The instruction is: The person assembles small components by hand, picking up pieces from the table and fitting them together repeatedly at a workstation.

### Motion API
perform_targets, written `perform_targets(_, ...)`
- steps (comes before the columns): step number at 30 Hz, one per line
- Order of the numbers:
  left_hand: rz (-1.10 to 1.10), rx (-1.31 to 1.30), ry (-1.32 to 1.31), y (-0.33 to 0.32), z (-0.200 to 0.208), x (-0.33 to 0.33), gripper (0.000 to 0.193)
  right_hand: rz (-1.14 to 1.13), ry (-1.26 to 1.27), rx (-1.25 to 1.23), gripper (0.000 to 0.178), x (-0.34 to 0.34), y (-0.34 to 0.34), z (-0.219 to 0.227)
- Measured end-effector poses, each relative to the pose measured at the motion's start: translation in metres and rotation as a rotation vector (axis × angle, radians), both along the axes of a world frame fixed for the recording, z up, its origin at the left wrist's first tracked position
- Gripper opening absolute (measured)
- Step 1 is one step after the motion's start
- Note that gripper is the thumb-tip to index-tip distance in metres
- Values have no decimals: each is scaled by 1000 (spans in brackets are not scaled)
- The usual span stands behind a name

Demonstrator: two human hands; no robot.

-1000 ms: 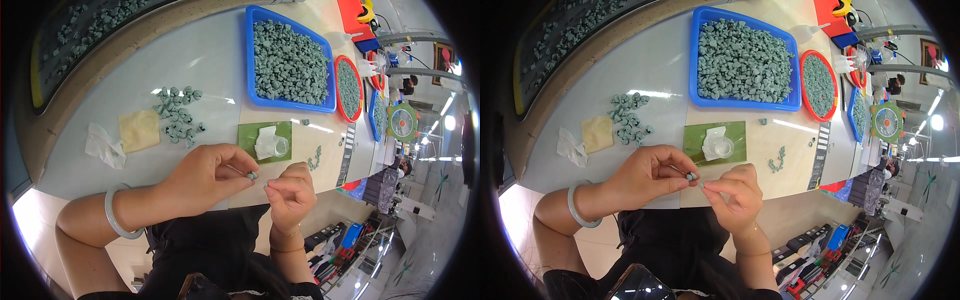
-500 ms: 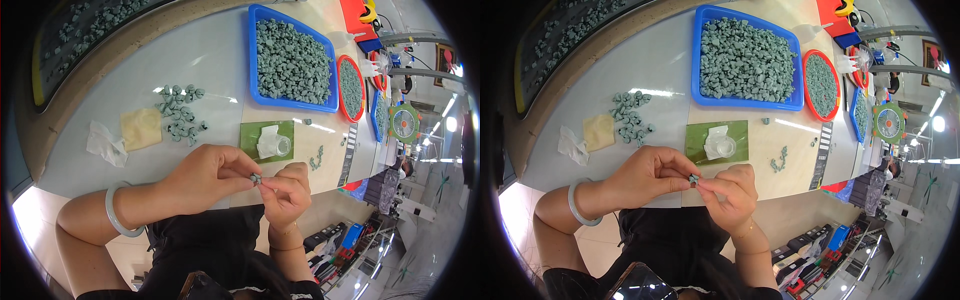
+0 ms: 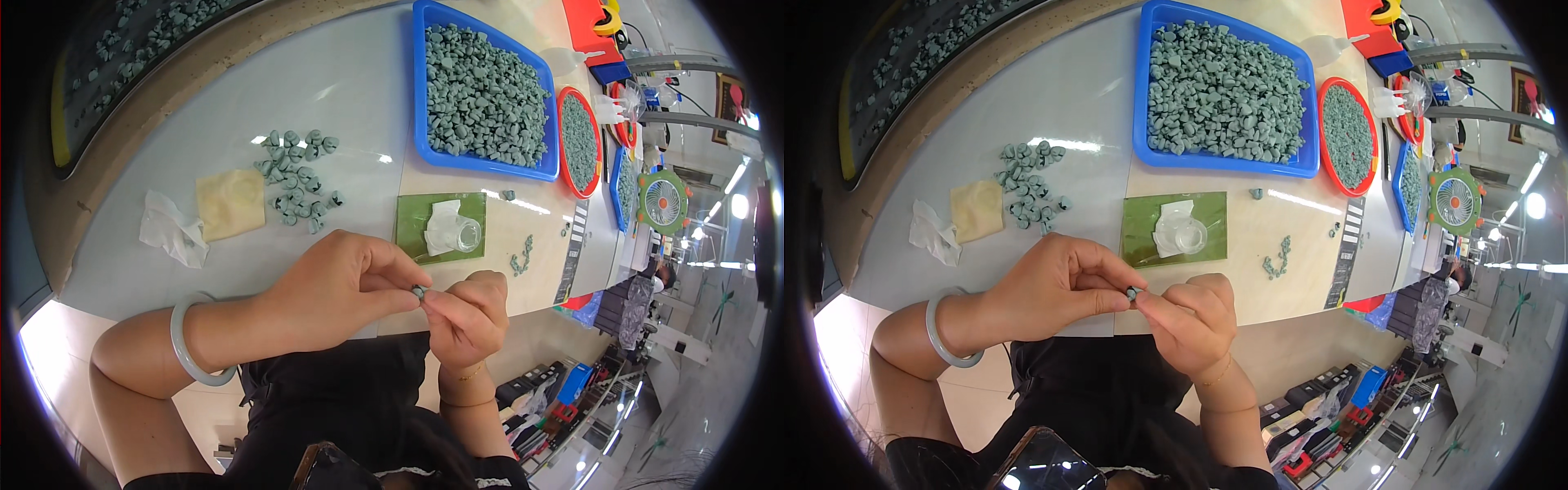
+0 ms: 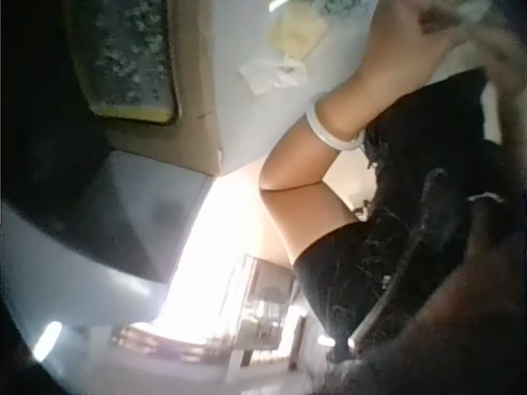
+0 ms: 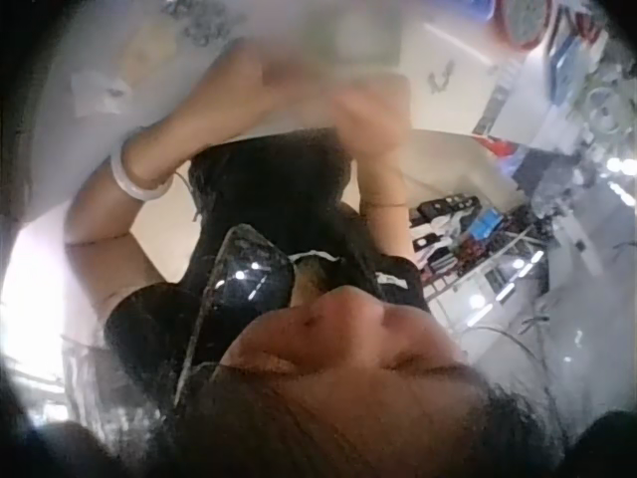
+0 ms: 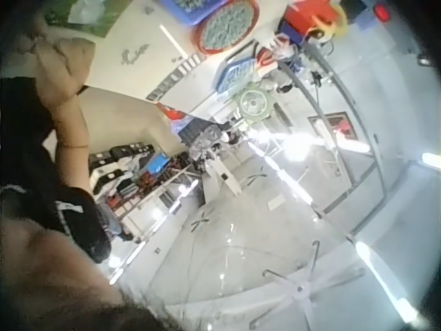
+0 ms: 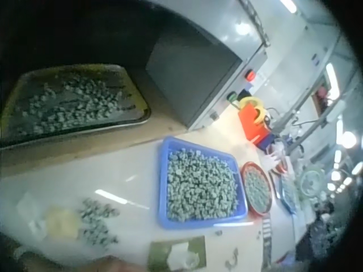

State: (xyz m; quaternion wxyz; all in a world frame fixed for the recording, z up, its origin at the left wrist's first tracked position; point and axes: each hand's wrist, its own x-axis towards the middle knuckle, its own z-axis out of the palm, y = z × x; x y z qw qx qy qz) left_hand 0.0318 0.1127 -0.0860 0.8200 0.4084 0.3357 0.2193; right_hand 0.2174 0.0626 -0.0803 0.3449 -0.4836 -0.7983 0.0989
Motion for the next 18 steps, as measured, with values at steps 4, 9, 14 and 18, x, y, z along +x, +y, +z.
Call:
perform_targets(4,-15,13,-1,0,1,0,18,21,-3,9,31,2,-1,0)
perform_targets(9,8,34,-11,-2,-1,1,17,-14,-2,40,17,1,-2,-3)
perform_targets(14,25,28,-17,-3,1,1,16,-8,-42,55,22,0,-5,-3)
perform_targets(18,-7,41,44,-3,2,1,16,45,-77,76,28,3,-6,-6)
